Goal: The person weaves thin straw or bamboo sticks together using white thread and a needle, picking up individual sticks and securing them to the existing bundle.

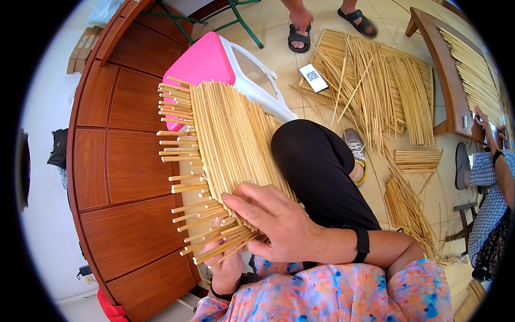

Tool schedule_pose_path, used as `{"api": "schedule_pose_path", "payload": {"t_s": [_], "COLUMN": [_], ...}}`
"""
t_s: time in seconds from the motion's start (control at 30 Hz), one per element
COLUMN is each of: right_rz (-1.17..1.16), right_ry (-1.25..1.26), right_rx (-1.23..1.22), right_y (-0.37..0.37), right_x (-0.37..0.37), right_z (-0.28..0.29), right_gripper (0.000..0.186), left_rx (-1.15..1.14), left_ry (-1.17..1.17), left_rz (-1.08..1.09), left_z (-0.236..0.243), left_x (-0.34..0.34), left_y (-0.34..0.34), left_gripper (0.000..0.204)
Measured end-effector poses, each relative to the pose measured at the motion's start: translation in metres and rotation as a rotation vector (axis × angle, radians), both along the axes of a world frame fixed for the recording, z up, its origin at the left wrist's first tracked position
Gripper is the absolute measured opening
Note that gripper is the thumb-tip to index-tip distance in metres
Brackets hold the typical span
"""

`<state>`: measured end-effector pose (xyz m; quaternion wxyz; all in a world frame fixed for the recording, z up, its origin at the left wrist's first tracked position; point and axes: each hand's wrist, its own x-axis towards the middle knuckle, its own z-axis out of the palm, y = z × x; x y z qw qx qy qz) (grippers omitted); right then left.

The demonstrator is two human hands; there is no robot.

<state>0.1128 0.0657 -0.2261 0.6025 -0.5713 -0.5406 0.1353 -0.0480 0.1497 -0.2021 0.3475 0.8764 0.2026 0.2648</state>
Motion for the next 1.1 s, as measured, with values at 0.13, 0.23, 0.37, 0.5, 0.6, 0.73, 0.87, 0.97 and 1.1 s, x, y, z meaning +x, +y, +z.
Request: {"api": "schedule_pose_path", "payload": {"t_s": [0.13,0.23,0.37,0.5,0.6,0.73,0.87,0.97,1.1], "right_rz": [-0.005,-0.008,0.002,-0.008,-0.012,-0.018,-0.022,-0.009,-0.002], "right_ry": [0.000,-0.002,-0.001,0.006,0.009,0.016,0.020,0.024,0.018], "right_rx": [0.004,0.007,0.006,0.008,0.005,-0.004,-0.004,-0.003,-0.026], "right_y": [0.001,0.001,0.003,0.003,0.003,0.003,0.003,0.003,0.002], "right_x": [-0.001,-0.001,-0.002,-0.001,-0.001,-0.001,-0.001,-0.002,-0.003], "right_z": [0.000,0.001,0.001,0.003,0.003,0.004,0.004,0.003,0.004], "right_gripper": [0.078,0.079,0.079,0.079,0.079,0.077,0.076,0.075,0.075], "left_rx": [-0.088,-0.280,-0.282,-0.299,-0.331,-0.327,-0.298,-0.369,-0.508], "left_ry": [-0.038,-0.034,-0.120,-0.141,-0.150,-0.141,-0.139,-0.224,-0.385], "left_rz": [-0.006,0.058,0.110,0.101,0.126,0.138,0.099,0.152,0.217], "left_z": [-0.003,-0.008,-0.019,-0.025,-0.027,-0.027,-0.025,-0.024,-0.023], "left_x": [-0.004,-0.006,-0.004,-0.003,-0.002,0.003,0.005,0.009,0.016], "left_y": [-0.001,-0.004,-0.001,-0.001,-0.003,-0.001,0.004,0.001,-0.005], "left_gripper": [0.048,0.046,0.038,0.036,0.035,0.033,0.031,0.028,0.027]}}
